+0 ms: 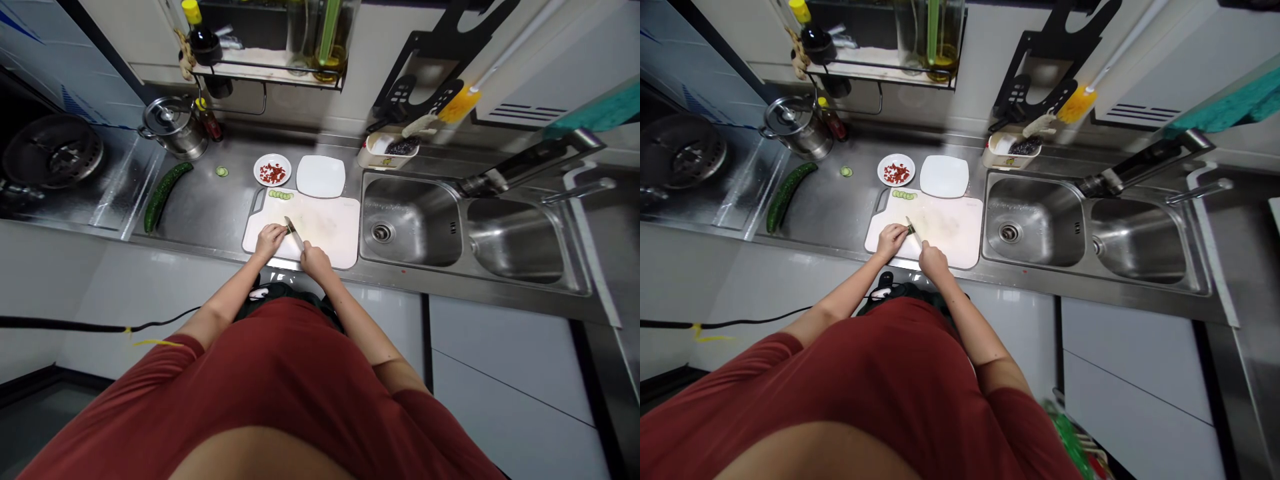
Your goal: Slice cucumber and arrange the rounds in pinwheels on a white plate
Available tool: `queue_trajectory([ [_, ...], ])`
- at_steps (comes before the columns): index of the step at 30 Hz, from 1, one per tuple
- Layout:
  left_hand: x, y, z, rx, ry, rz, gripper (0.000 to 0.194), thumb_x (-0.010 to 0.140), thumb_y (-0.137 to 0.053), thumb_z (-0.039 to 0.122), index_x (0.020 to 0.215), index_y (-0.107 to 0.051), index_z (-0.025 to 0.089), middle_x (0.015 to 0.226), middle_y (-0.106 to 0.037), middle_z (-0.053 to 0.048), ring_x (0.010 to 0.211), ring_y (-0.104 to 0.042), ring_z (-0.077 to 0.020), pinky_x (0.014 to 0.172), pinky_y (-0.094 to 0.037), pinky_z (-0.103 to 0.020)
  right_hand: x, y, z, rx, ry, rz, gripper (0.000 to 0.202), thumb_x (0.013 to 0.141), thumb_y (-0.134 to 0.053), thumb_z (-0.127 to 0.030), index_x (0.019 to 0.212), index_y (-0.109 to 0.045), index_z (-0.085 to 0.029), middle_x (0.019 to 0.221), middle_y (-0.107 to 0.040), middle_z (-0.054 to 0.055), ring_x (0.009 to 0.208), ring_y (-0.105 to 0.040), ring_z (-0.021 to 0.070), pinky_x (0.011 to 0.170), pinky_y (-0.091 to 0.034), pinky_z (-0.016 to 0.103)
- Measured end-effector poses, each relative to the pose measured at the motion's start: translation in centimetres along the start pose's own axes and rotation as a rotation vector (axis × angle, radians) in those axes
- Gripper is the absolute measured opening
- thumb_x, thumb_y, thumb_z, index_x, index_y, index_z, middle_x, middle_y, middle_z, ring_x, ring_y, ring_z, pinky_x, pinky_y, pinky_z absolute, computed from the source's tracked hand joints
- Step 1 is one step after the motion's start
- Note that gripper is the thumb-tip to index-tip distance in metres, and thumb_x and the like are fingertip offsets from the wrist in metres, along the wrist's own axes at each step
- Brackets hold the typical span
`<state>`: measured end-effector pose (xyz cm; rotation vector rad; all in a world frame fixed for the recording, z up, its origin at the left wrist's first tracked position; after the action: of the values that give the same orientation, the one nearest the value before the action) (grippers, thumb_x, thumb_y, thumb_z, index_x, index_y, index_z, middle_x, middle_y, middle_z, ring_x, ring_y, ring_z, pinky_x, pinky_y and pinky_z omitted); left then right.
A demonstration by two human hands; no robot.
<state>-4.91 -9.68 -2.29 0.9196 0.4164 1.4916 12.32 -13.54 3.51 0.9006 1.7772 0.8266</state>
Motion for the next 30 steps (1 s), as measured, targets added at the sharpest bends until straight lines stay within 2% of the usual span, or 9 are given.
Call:
queue_trajectory([
  [8,-0.1,-0.1,-0.1,0.028,-0.107,0.073,0.024,0.092,-0.048,0.030,0.100,-0.069,0.021,0.094,-0.066,-0.006,0.090,-0.058,-0.0174,0.084,-0.047,-0.032,-0.1,0.2,-0.4,-0.085,0.014,0.006,0.025,0.092,-0.033,-0.017,0.115,-0.044,-0.014,0.095,-0.064,0.014,0.088,-0.064,0.0260,0.074,-0.047,0.032],
  [18,0.0,-0.2,0.1,0.042,-0.123,0.060,0.024,0.092,-0.048,0.030,0.101,-0.069,0.021,0.094,-0.066,-0.007,0.090,-0.057,-0.0176,0.084,-0.046,-0.033,-0.3,-0.1,-1.2,-0.108,0.009,-0.042,0.026,0.089,-0.035,-0.007,0.113,-0.044,-0.013,0.096,-0.065,0.015,0.092,-0.064,0.0252,0.076,-0.047,0.032],
  [30,0.1,-0.2,0.1,0.034,-0.117,0.055,0.025,0.092,-0.047,0.030,0.100,-0.068,0.021,0.095,-0.066,-0.006,0.090,-0.057,-0.0178,0.084,-0.046,-0.034,-0.3,0.0,-1.1,-0.120,0.023,-0.079,0.025,0.086,-0.039,-0.006,0.110,-0.044,-0.014,0.097,-0.064,0.014,0.090,-0.064,0.0255,0.073,-0.048,0.032],
])
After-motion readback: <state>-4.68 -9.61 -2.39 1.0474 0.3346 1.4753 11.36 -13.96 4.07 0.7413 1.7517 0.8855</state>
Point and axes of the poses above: each hand's wrist, its own x-axis towards the middle knuckle, its own y-axis out of the back of the hand, z = x × y, the point moved 4 cm from there along x, towards the middle knuckle
